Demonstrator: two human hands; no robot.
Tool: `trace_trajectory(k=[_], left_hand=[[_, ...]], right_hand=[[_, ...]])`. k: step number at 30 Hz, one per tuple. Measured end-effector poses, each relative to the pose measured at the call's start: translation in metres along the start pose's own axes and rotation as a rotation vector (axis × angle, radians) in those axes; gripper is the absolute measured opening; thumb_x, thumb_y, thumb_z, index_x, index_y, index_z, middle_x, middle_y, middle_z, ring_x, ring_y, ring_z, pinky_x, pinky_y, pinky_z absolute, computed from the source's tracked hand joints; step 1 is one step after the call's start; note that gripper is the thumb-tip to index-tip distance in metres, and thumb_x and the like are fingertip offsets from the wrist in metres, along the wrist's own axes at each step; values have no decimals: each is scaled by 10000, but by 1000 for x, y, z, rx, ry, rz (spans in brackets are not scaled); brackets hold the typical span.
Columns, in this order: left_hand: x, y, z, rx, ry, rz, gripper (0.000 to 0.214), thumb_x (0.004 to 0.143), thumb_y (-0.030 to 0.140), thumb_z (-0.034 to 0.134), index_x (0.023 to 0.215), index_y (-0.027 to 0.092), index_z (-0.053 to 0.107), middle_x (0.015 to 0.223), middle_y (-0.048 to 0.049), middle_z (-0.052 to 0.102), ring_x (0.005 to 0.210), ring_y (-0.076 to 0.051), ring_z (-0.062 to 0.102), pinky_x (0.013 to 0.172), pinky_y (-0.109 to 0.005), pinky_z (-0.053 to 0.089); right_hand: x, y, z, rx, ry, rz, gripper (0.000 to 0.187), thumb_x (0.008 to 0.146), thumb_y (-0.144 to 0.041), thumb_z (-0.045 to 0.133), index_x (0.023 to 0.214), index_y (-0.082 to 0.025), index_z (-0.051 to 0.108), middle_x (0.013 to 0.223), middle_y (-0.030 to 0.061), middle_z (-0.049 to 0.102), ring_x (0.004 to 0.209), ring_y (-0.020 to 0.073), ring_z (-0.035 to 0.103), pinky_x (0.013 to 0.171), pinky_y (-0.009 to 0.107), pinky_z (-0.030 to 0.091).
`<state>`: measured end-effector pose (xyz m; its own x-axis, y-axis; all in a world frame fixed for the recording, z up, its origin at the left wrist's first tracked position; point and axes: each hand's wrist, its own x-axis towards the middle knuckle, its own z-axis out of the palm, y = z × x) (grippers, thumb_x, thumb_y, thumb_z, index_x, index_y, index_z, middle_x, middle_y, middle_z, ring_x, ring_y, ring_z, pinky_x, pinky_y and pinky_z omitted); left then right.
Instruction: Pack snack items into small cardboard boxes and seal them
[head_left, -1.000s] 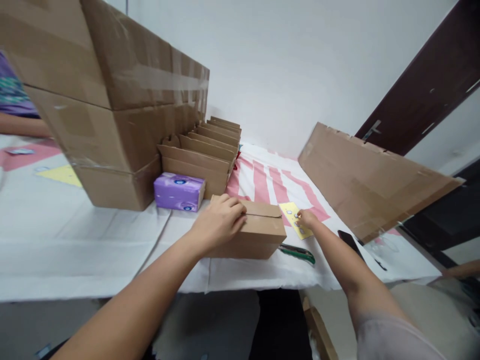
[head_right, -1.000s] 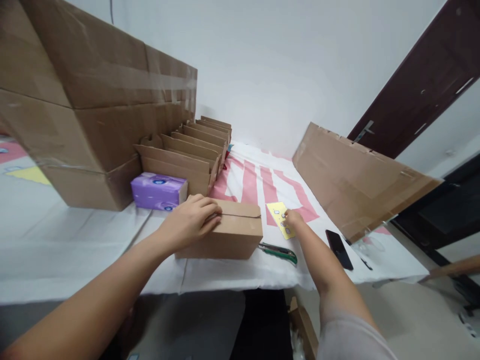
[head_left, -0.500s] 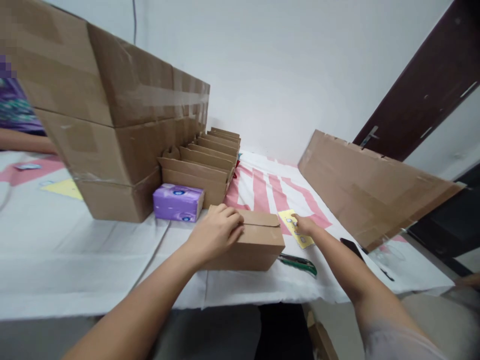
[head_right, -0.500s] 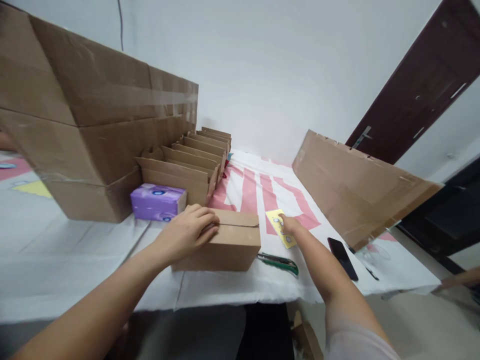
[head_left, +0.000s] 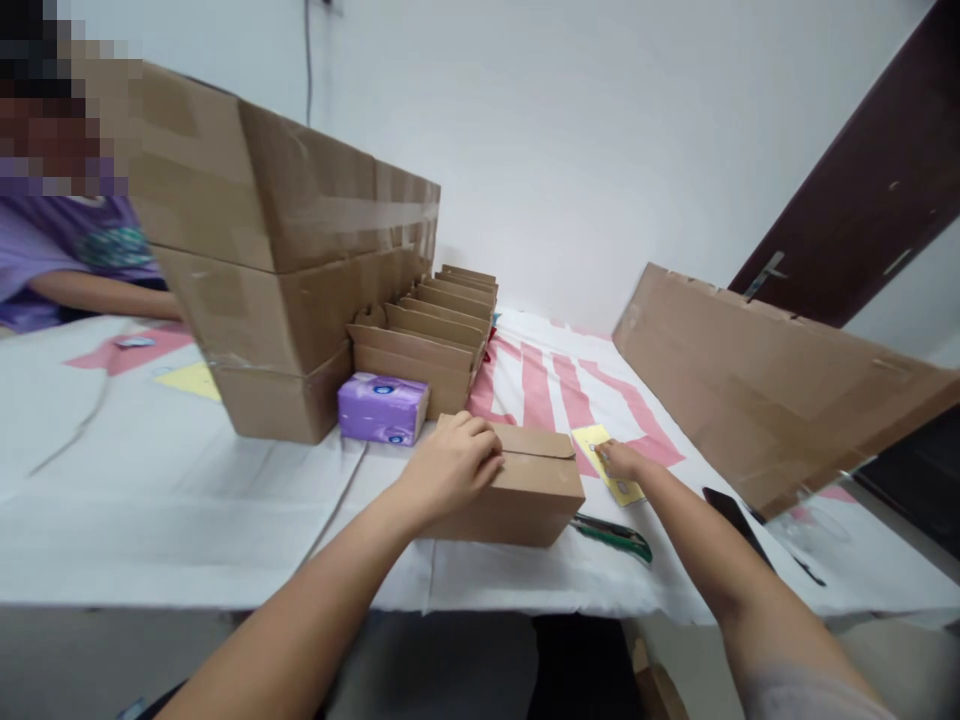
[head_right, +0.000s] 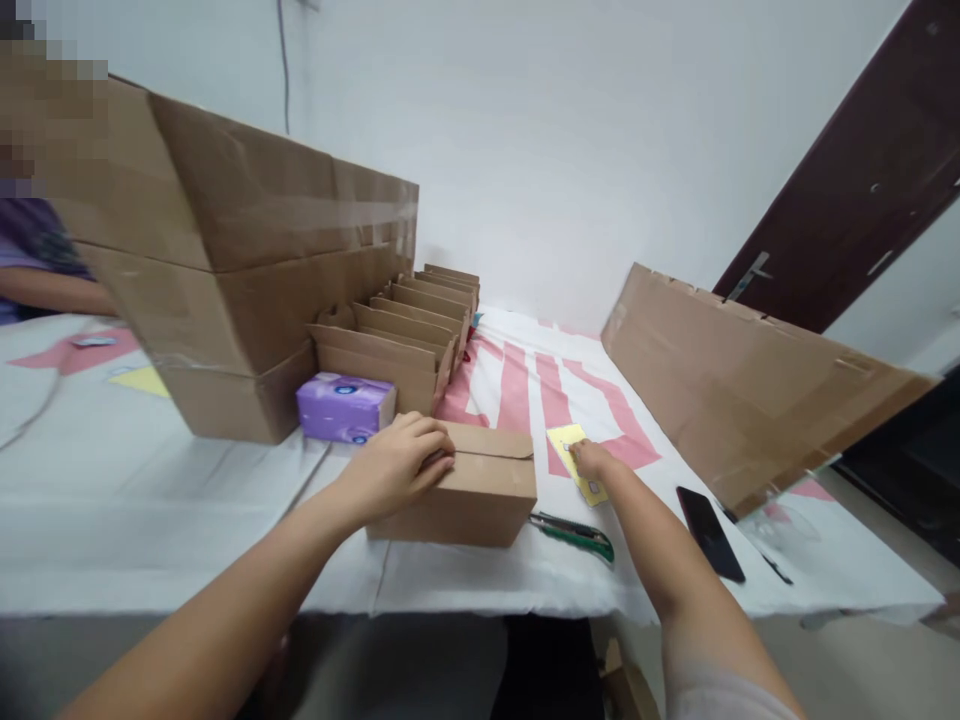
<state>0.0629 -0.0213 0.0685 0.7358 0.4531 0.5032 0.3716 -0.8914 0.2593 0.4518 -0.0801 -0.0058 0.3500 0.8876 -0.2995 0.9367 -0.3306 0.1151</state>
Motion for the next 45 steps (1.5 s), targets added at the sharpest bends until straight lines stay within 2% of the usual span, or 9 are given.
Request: trace_trajectory(k=[12,18,22,24,28,31,34,38,45], left_hand=[[-14,-52,-38,-237,-80,-201,370,814,402,559,1133,225,627,1152,-75,590,1067,-240,551,934,-346,415],[-13,-65,-27,-445,-270,-158,638,605,512,736,1151,204,619,1339,-89,483,1176,-261,516,983,-287,403],[-13,-70,-26,-524,-267,-134,666,579,474,762,1144,155,608,1279,-117,529,1140,-257,538,958,-280,415],[-14,-72,-26,-565,-263,-124,652,572,450,768,1131,157,607,1248,-109,553,1115,-252,548,936,-284,424],[-17,-77,-24,-620,-251,-118,637,546,427,777,1102,174,599,1175,-78,597,1064,-244,564,884,-292,436],[-17,-78,-25,-640,-263,-157,663,516,433,792,1090,178,580,1142,-72,609,1046,-244,563,859,-292,435],[-16,-78,-26,-639,-278,-196,722,487,449,804,1107,184,548,1126,-66,612,1033,-245,559,836,-291,436],[-15,-79,-22,-639,-257,-198,753,487,445,800,1126,172,508,1108,-64,603,987,-225,570,812,-276,438],[-15,-82,-18,-649,-229,-157,694,504,441,789,1080,160,523,1077,-61,599,966,-218,565,790,-265,430]], right_hand=[[-53,-13,2,173,229,52,425,878,-167,376,1267,-93,531,1344,169,507,1215,251,498,987,353,395],[-116,-46,37,283,147,-249,518,679,-251,651,1189,-177,596,1134,89,649,1042,240,598,914,340,454],[-129,-48,49,302,235,-288,438,666,-157,549,1099,-187,611,1064,86,645,1016,237,588,925,369,435],[-127,-42,32,271,318,-253,392,682,-160,516,1064,-192,599,1053,88,636,1001,240,587,908,379,444],[-130,-49,-37,161,743,-151,375,791,-239,462,1154,-171,528,1081,137,587,1012,273,559,864,417,459],[-142,-93,-84,-16,951,-348,422,842,-221,444,1263,-208,471,1116,126,573,986,260,557,822,402,458],[-150,-155,-107,-238,964,-627,410,881,-148,428,1273,-243,498,1109,94,598,998,229,550,844,367,417],[-141,-216,-114,-447,923,-730,399,905,-132,433,1275,-246,527,1040,84,609,917,200,539,815,341,361],[-136,-237,-124,-724,916,-765,339,908,-162,453,1230,-205,549,958,97,603,841,215,483,738,355,299]])
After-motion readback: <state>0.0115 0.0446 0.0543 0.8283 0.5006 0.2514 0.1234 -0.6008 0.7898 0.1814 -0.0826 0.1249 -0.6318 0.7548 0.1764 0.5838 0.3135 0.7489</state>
